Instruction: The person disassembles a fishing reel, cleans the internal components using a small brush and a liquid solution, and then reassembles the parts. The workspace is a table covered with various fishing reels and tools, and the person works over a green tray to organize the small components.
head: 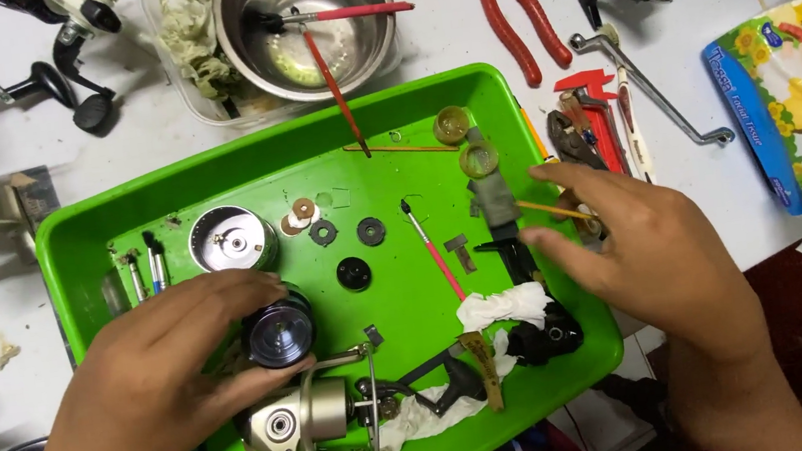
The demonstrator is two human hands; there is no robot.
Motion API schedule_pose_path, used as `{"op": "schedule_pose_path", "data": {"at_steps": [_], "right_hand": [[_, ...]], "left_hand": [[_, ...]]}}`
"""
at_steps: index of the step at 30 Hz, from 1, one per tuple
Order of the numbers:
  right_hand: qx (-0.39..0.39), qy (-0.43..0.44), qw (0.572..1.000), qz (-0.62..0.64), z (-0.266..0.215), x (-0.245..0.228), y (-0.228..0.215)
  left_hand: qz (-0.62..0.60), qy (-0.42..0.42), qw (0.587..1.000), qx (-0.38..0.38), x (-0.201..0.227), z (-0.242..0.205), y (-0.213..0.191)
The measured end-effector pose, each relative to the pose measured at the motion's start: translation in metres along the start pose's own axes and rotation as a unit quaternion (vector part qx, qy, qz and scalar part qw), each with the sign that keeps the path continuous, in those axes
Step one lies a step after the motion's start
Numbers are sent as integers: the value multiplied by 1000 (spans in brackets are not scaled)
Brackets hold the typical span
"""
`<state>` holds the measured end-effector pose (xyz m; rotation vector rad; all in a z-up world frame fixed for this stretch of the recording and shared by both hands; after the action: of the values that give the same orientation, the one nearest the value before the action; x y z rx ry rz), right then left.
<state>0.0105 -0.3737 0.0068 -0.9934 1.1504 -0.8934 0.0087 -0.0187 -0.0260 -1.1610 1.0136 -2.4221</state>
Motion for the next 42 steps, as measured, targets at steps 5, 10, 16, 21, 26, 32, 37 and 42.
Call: {"op": "schedule_pose_path", "data": {"at_steps": [5, 10, 16, 21, 26, 32, 37, 42], "right_hand": [[74, -8, 984, 159, 1, -4, -15], [100, -46, 969, 220, 6, -15, -26], [250, 10, 869, 427, 7, 14, -13], [187, -31, 814, 549, 17, -18, -22], [227, -64, 809, 539, 24, -32, -16], [314, -107, 832, 444, 31, -53, -2], [355, -109, 818, 439, 32, -51, 7], [350, -115, 792, 487, 29, -51, 11]], "left_hand": [[-7, -3, 1000, -16, 2, 5, 2], [-26, 5, 998, -54, 19, 25, 1], [-45, 3, 996, -72, 27, 40, 10], [-80, 15, 995, -64, 26, 41, 19], [-53, 63, 997, -12, 22, 33, 14], [-31, 77, 996, 23, 15, 27, 12], [-14, 79, 997, 21, 12, 23, 17], [-20, 81, 996, 16, 11, 23, 19]]}}
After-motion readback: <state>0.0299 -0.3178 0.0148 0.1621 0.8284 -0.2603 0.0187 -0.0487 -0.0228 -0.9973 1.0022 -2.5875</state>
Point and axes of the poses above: each hand's wrist, its own z-axis towards the middle knuckle, its own y-axis out of the palm, x = y × z, the point moved 3 cm from there along z, towards the middle knuckle, and after that the axes turned 10 degrees about x, right-handed, at the moved point
